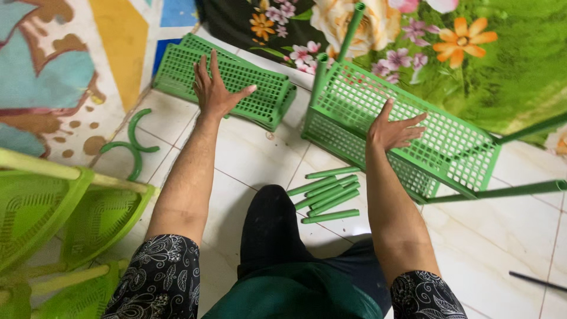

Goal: The person assembles a green plastic shelving unit by inserting vertical poles into the corners of grid shelves and stacking additional shelves on top. The person handles multiple shelves and poles, aligning and securing them to form a three-tier rack.

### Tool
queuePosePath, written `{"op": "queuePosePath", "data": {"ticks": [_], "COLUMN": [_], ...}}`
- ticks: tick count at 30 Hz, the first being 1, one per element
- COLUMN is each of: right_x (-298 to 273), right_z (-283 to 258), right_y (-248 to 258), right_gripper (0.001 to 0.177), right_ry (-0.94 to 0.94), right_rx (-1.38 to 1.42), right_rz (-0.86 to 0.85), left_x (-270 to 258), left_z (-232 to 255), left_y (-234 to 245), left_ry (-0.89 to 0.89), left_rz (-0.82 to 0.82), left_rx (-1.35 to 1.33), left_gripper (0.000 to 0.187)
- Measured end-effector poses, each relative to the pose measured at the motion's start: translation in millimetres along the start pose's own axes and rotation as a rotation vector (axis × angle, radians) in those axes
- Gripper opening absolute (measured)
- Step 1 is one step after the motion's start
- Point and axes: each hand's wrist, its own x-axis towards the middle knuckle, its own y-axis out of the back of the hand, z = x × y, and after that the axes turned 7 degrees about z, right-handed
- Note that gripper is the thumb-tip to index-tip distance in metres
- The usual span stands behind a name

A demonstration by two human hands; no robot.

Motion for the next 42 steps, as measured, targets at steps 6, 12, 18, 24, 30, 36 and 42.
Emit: {"op": "queuePosePath", "data": {"ticks": [6, 12, 18, 24, 30, 36, 42], "right_x": [-107.6, -216.4, -252.1, -244.8, -225.3, -231.4, -234.4], "right_z": [-143.5, -207.3, -182.0, -65.6, -11.3, -2.4, -38.4], "right_y": [5.1, 2.4, -83.3, -206.6, -269.7, -288.9, -263.4], "right_gripper": [0.089, 0.073, 0.087, 0.098, 0.095, 0.078, 0.062], "right_ry": [0.545, 0.903, 0.825, 0.657, 0.442, -0.072, -0.291], "right_rx": [0.445, 0.688, 0.404, 0.037, -0.165, -0.005, 0.434], "right_rz": [0.028, -0.241, -0.678, -0.897, -0.993, -1.107, -1.093], "left_x": [-5.9, -25.4, -39.2, -40.2, -29.8, -27.7, -13.6], "left_z": [-90.4, -157.7, -204.2, -245.6, -248.2, -226.8, -208.4], "left_y": [102.5, 118.8, 44.8, -91.3, -208.5, -247.1, -213.7], "left_ry": [0.121, 0.235, 0.416, 0.725, 1.127, 1.324, 1.355], "left_rz": [0.189, 0.227, 0.102, -0.196, -0.252, -0.149, -0.051], "left_rx": [0.083, 0.09, 0.023, -0.224, -0.666, -0.918, -1.145], "left_gripper": [0.135, 0.139, 0.139, 0.138, 0.091, 0.047, 0.032]}}
